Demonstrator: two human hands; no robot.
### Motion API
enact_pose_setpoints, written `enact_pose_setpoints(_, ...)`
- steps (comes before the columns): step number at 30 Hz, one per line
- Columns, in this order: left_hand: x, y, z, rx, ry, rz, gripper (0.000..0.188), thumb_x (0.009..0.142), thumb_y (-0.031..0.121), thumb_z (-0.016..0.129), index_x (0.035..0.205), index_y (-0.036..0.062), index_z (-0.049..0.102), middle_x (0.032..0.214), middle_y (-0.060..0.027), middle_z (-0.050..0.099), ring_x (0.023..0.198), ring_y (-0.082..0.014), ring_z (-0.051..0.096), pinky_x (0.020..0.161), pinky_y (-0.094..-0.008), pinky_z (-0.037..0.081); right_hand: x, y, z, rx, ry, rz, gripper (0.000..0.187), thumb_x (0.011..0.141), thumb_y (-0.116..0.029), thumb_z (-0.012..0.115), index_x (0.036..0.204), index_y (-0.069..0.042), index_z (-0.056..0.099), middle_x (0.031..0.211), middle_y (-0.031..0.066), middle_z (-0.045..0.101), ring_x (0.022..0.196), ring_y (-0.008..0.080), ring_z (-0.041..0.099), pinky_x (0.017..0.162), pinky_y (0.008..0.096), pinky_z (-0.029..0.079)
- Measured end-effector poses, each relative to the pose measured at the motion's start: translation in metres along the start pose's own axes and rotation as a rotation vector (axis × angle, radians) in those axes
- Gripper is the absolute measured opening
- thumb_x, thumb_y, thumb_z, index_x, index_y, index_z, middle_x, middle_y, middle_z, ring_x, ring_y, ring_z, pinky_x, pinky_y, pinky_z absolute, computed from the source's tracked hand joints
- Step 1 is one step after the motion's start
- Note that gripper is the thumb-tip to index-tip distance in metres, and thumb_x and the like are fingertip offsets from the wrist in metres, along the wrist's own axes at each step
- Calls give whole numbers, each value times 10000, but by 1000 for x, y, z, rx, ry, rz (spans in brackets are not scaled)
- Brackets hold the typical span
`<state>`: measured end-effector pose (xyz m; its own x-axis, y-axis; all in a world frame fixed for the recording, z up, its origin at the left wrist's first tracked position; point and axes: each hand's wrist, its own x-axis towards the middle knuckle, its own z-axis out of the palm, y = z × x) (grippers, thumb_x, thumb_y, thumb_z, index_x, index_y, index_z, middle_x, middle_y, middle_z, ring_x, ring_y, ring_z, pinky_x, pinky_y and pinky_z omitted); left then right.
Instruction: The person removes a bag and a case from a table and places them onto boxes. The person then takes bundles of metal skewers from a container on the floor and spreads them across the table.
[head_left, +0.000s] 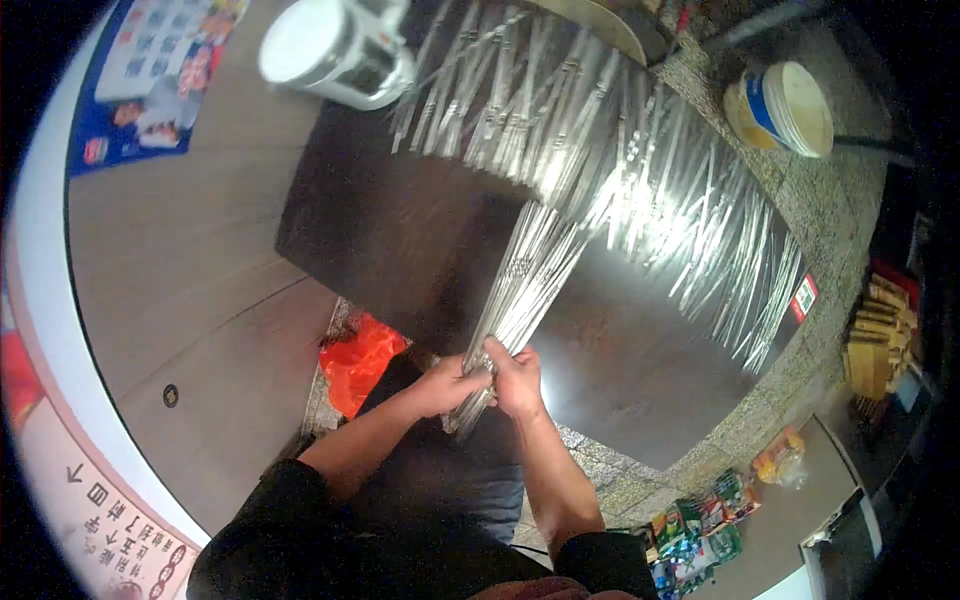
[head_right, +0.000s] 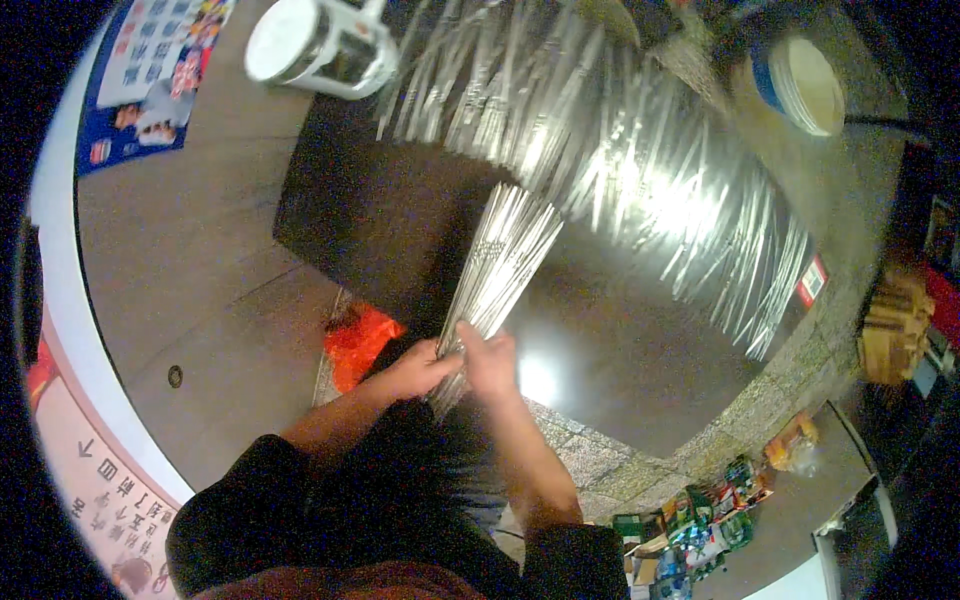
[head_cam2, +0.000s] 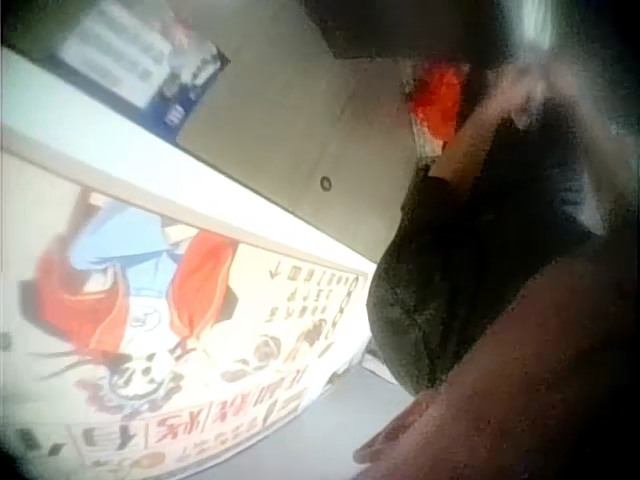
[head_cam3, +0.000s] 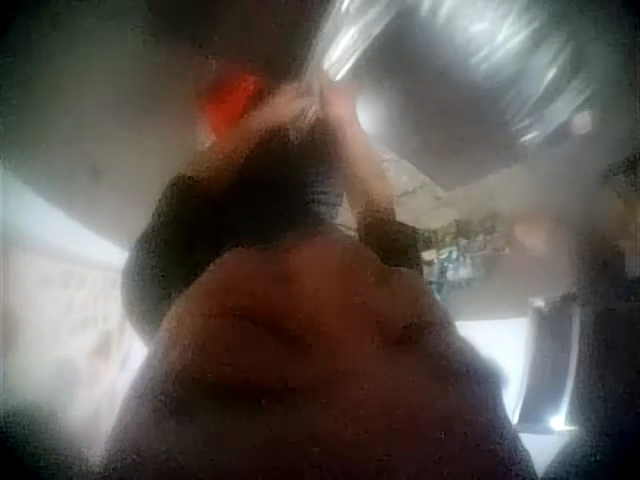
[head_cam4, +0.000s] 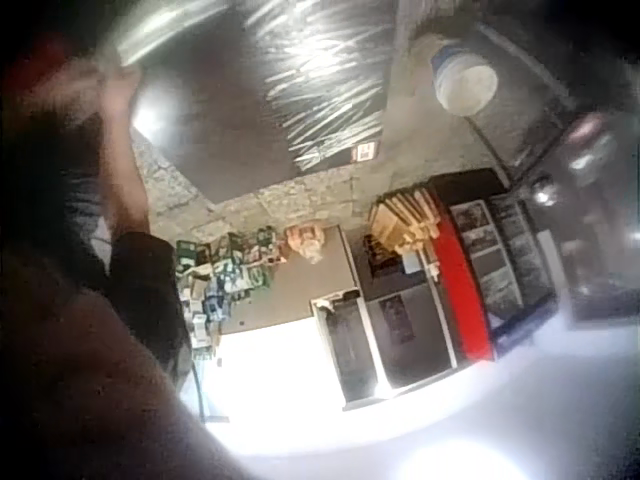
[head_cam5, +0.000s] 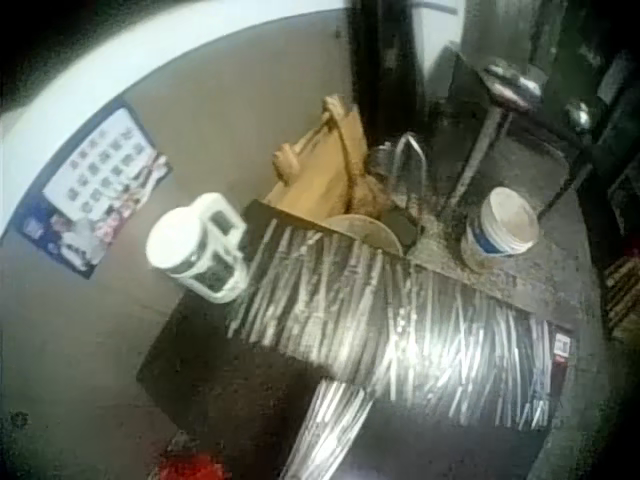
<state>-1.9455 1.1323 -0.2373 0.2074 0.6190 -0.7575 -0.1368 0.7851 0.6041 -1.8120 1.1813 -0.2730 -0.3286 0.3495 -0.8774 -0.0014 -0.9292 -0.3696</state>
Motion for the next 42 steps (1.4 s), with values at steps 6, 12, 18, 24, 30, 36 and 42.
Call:
enact_pose_setpoints(6, -74, -56, -126, -38, 237, 88, 238, 940, 237, 494, 1014, 33, 592, 894, -12, 612, 816, -107, 532, 716, -286, 449, 17, 59, 158, 73, 96, -294, 148, 862, -66, 594, 973, 28, 623, 869, 59, 652, 713, 107, 597, 626, 247, 482)
enact_pose_setpoints(12, -112, -127, -235, -83, 424, -29, 436, 895, 379, 531, 959, -47, 601, 819, -109, 633, 741, -167, 572, 673, -325, 469, 46, 98, 269, -141, 38, -345, 194, 848, -70, 605, 1003, 47, 611, 893, 60, 648, 743, 116, 593, 651, 259, 478)
enact_pose_setpoints(18, -121, -125, -312, 79, 557, -90, 518, 875, 424, 552, 963, -85, 589, 871, -206, 648, 819, -264, 629, 714, -374, 477, 88, 107, 343, -202, -41, -354, 199, 841, -45, 605, 1022, 38, 612, 930, 53, 648, 772, 111, 579, 685, 258, 473)
enact_pose_setpoints(24, -131, -109, -336, -101, 737, 66, 492, 856, 434, 580, 858, -58, 602, 784, -170, 639, 728, -248, 596, 690, -390, 466, 126, 131, 367, -162, -18, -385, 170, 818, -63, 628, 973, 7, 631, 854, 41, 648, 678, 97, 566, 576, 251, 456)
enact_pose_setpoints(30, -124, -134, -361, -247, 583, 68, 311, 889, 302, 588, 823, 0, 620, 779, -87, 663, 678, -152, 605, 634, -312, 482, 135, 129, 371, -202, 89, -348, 117, 796, -69, 619, 893, -5, 626, 701, -1, 588, 576, 77, 512, 493, 253, 405)
enact_pose_setpoints(36, -145, -175, -384, -402, 676, 64, 282, 935, 204, 532, 1021, -64, 553, 871, -171, 667, 773, -230, 673, 692, -314, 548, 162, 116, 376, -524, 174, -511, 155, 797, -98, 650, 891, 19, 613, 713, 26, 608, 597, 89, 509, 552, 278, 437)
enact_pose_setpoints(42, -173, -195, -402, -322, 707, 91, 265, 953, 194, 500, 1077, -38, 522, 861, -153, 655, 772, -221, 665, 686, -331, 548, 178, 95, 407, -589, 237, -615, 208, 786, -128, 660, 899, 39, 610, 701, 68, 629, 616, 124, 549, 605, 315, 467)
